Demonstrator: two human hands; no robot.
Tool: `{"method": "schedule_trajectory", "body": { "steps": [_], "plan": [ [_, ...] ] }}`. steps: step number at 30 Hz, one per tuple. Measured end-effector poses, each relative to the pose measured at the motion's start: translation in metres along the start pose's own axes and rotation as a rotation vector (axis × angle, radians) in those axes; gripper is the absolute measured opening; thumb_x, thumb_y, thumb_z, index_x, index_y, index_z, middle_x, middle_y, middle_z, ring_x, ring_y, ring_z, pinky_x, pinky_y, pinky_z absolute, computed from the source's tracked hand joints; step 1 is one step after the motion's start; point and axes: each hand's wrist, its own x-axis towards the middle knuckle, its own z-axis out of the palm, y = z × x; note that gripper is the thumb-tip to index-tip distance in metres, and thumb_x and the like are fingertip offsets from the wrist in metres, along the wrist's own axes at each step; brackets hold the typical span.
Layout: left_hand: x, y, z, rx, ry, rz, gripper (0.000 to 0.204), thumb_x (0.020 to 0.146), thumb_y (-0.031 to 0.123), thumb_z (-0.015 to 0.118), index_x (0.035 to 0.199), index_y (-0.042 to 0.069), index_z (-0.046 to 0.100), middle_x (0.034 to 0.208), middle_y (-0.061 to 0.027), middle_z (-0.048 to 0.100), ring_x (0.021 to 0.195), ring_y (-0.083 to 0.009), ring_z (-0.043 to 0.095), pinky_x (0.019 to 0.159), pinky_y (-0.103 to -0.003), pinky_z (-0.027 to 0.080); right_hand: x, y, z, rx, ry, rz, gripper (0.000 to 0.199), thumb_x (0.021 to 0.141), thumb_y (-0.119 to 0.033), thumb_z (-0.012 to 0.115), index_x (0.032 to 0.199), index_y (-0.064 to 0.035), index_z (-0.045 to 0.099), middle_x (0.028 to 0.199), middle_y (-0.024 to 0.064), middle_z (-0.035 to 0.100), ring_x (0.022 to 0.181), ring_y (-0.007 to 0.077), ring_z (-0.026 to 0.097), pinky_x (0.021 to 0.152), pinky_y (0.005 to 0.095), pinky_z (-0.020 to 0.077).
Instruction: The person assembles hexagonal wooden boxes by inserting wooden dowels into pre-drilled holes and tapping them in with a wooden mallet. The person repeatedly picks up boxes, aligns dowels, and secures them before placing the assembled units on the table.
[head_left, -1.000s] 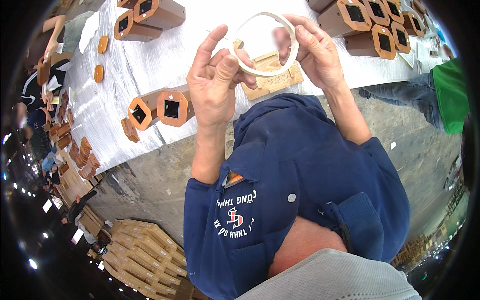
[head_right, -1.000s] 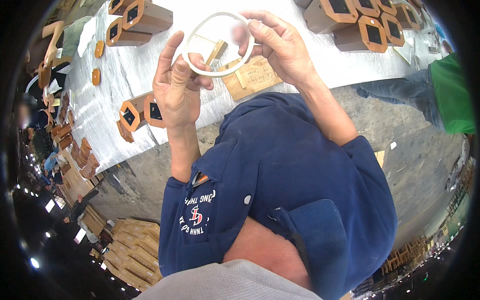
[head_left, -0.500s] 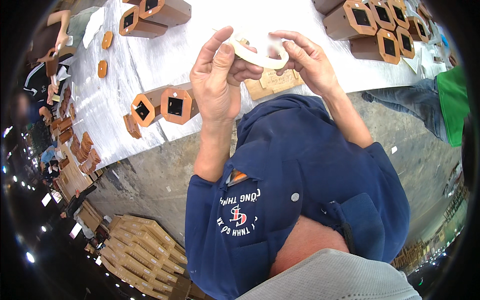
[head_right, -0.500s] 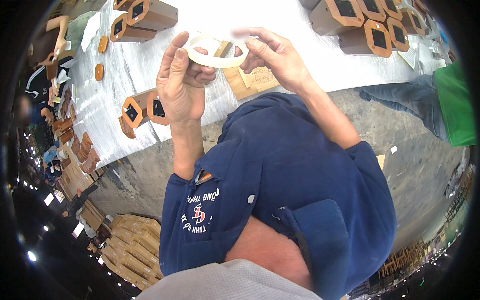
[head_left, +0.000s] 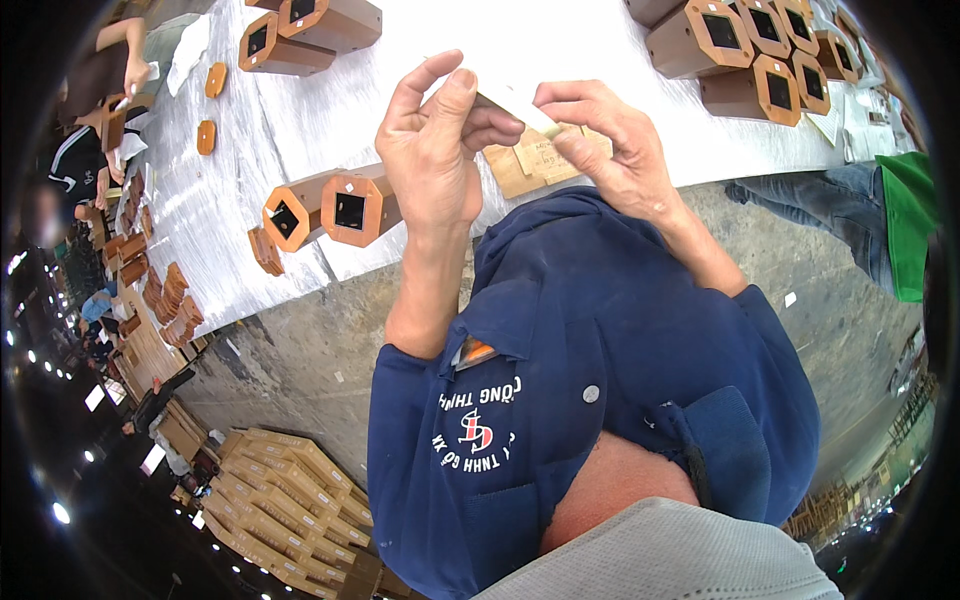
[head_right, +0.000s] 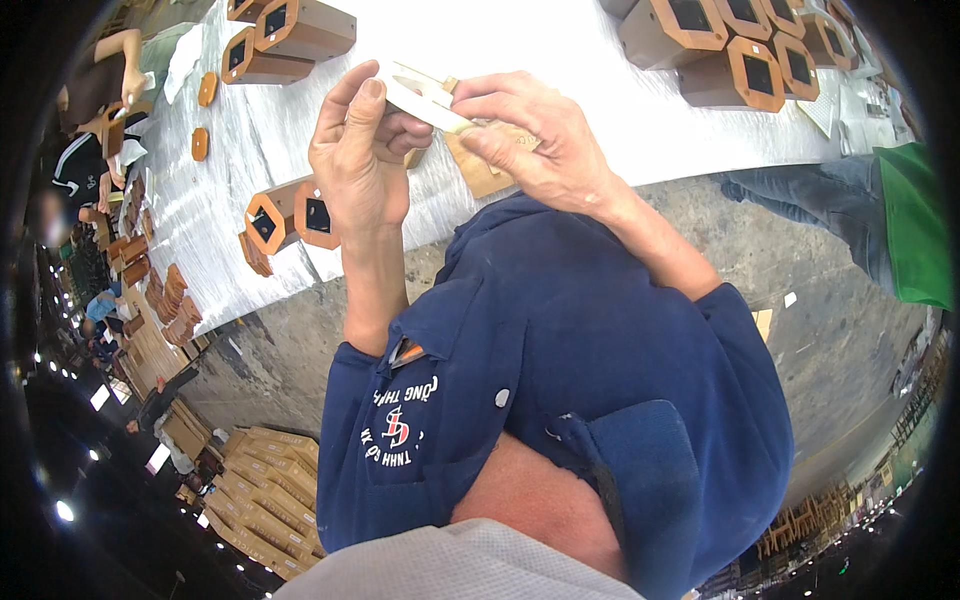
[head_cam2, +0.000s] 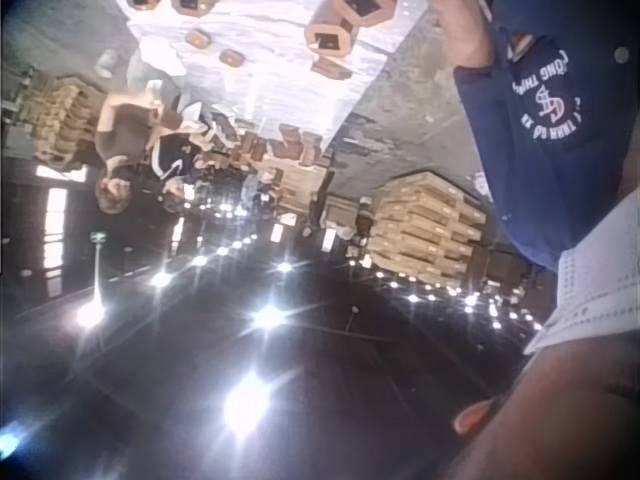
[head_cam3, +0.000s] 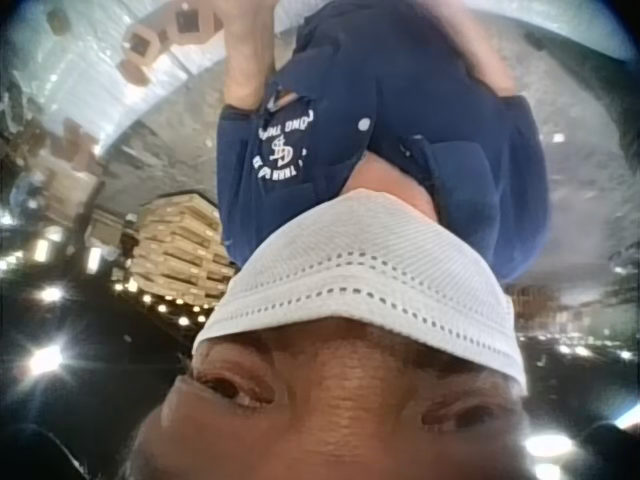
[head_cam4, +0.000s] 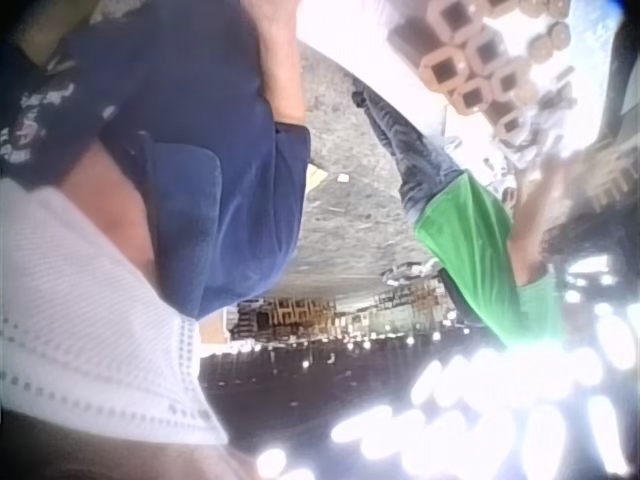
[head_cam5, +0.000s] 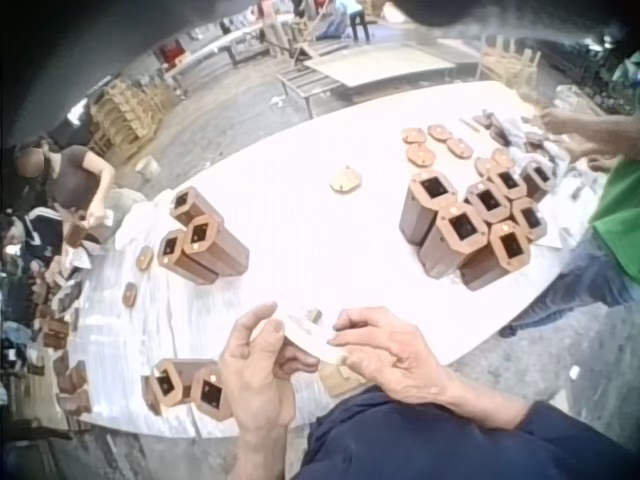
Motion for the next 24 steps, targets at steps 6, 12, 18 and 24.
{"method": "schedule_trajectory", "body": {
  "steps": [6,12,18,24],
  "plan": [
    [-0.009,0.009,0.012,0.636,0.041,0.291,0.029,0.087,0.008,0.071,0.112,-0.003,0.061,0.081,-0.0122,0.069,0.067,-0.0203,0.068,0.060,-0.030,0.056,0.003,-0.015,0.001,0.061,0.000,0.087,0.023,0.089,-0.015,0.069,0.108,-0.0012,0.068,0.095,0.0107,0.071,0.085,0.0222,0.070,0.078,0.0299,0.0536],
    [-0.017,0.002,0.013,0.928,-0.208,0.793,0.027,0.080,0.001,0.075,0.106,0.000,0.067,0.089,-0.0100,0.066,0.072,-0.0164,0.065,0.061,-0.026,0.053,0.003,-0.011,0.003,0.057,0.038,0.022,0.024,0.089,-0.009,0.067,0.111,-0.0011,0.067,0.102,0.0110,0.071,0.090,0.0205,0.070,0.079,0.0295,0.0541],
    [-0.013,-0.002,0.016,0.850,-0.204,0.697,0.024,0.082,0.000,0.073,0.104,0.001,0.065,0.090,-0.0095,0.065,0.075,-0.0168,0.065,0.062,-0.027,0.053,0.006,-0.016,0.003,-0.030,0.050,0.038,0.024,0.085,-0.002,0.068,0.109,-0.0005,0.067,0.107,0.0122,0.070,0.094,0.0217,0.070,0.082,0.0296,0.0551],
    [-0.008,-0.003,0.012,0.815,-0.281,0.575,0.018,0.083,0.000,0.072,0.098,-0.001,0.062,0.089,-0.0091,0.062,0.076,-0.0167,0.063,0.064,-0.028,0.052,0.004,-0.009,0.001,-0.162,0.054,-0.027,0.025,0.080,0.001,0.070,0.105,0.0000,0.067,0.109,0.0133,0.070,0.096,0.0250,0.070,0.081,0.0315,0.0570]
  ]
}}
